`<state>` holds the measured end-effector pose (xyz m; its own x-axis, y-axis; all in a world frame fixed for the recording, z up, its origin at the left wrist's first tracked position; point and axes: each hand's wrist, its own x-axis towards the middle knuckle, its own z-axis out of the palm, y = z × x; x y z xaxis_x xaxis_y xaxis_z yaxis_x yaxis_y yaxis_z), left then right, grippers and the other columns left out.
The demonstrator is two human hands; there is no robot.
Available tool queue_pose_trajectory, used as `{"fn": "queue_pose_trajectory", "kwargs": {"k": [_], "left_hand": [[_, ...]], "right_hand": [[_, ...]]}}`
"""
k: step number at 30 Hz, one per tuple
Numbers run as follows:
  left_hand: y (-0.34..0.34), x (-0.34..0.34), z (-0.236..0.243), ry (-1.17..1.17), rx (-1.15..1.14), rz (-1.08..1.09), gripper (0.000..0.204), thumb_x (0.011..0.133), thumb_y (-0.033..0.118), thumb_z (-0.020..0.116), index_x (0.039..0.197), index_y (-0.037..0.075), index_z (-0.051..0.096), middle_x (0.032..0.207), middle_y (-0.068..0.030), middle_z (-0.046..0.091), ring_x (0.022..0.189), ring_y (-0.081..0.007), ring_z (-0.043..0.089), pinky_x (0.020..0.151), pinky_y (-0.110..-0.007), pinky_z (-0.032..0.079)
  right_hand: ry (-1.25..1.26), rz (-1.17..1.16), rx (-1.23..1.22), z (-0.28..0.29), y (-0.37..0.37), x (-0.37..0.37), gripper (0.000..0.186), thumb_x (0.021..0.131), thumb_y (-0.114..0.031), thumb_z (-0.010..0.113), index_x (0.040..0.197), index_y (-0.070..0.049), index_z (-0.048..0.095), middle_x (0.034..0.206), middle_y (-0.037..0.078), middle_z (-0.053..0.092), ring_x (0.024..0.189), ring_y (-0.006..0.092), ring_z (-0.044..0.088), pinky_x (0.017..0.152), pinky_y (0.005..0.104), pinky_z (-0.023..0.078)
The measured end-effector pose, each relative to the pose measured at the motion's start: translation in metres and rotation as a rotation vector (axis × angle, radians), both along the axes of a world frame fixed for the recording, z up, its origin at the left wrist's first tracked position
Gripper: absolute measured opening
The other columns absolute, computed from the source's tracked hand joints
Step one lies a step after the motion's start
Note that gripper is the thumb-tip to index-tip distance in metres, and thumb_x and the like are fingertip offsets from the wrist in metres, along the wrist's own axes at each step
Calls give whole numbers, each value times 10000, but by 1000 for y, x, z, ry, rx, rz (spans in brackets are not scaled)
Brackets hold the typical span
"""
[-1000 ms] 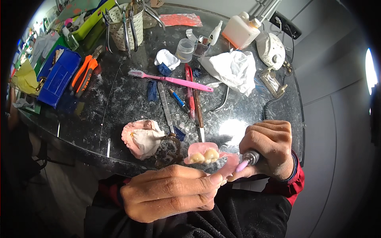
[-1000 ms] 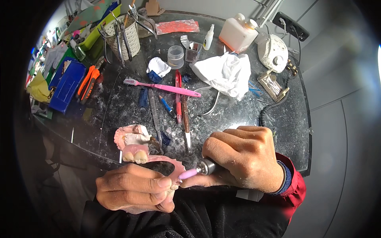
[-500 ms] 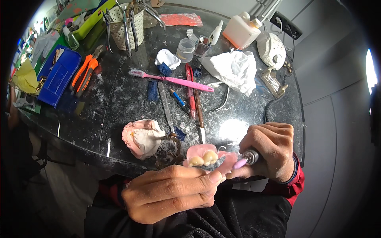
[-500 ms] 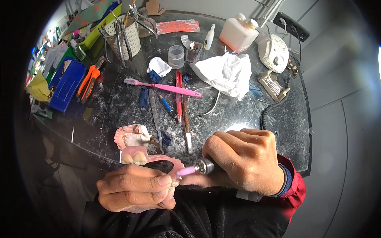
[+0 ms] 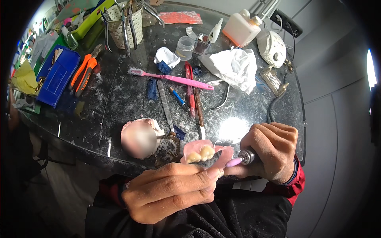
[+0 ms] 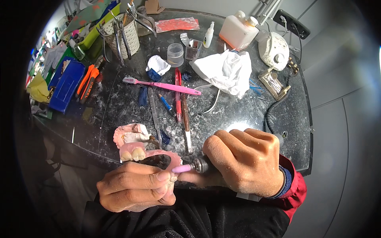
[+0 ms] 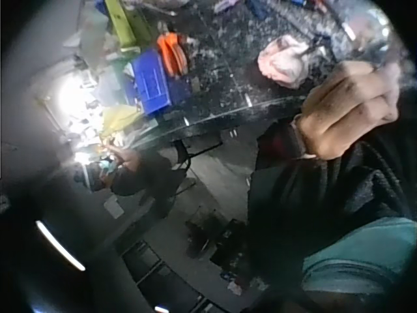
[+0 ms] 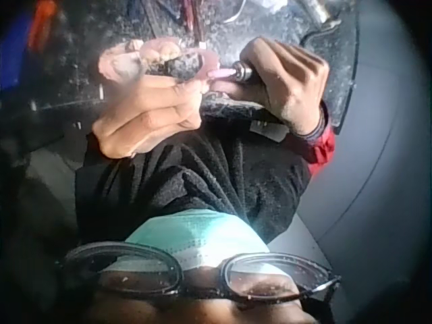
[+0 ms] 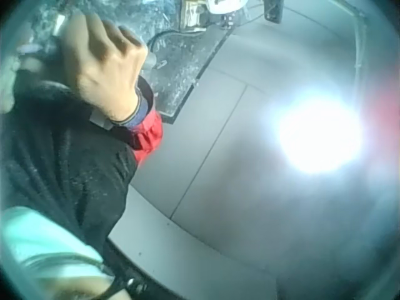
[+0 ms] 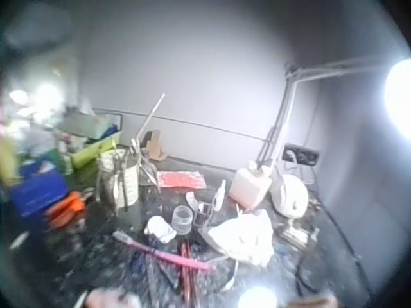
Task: The person holds a pink dental prosthesis and uses a handheld rotary tool to polish the surfaces and edges. The person then places the prosthesis onto a plaster model of teeth and checks the fit by pressing and sliding it.
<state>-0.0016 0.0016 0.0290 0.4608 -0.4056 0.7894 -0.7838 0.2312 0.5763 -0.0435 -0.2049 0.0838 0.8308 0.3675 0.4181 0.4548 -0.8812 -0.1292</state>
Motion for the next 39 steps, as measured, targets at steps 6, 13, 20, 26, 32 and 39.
{"fn": "queue_pose_trajectory", "kwargs": {"k": [6,13,20,26,32,39], "left_hand": [[-3,0,-2,-15,-11,24,245,620,-23,767,848,-29,678,901,-104,660,741,-183,647,617,-237,552],[0,-1,0,-26,-16,3,257,628,-12,767,870,-28,681,905,-111,662,739,-177,645,619,-239,553],[-2,-1,-3,-43,-34,28,257,632,-16,769,872,-28,680,898,-102,661,733,-172,644,616,-242,551],[3,3,-1,-54,-32,-56,270,634,-11,777,882,-30,670,912,-114,660,752,-172,649,636,-251,559],[2,7,3,-67,-45,-121,313,635,9,790,921,-22,666,950,-122,664,780,-168,654,670,-259,568],[2,5,2,-52,-65,-129,315,636,16,792,925,-8,670,957,-116,664,793,-164,655,696,-255,568]], "right_hand": [[2,-5,-7,-3,-1,0,535,591,-570,738,612,-108,469,494,-12,433,396,127,464,368,256,294],[18,24,32,0,0,0,530,587,-564,739,621,-106,474,511,-5,462,414,140,499,382,260,323],[43,6,58,-1,2,0,519,587,-544,749,618,-101,481,511,-1,466,416,150,505,393,265,338],[30,50,28,-1,2,-2,531,609,-571,729,616,-102,480,502,-3,453,402,145,487,380,267,324],[7,47,121,-4,1,-1,543,633,-595,710,609,-107,474,500,-11,444,389,134,465,370,261,311],[25,66,71,-1,-1,-5,544,625,-598,712,610,-109,475,504,-15,447,391,140,475,368,270,317]]}}
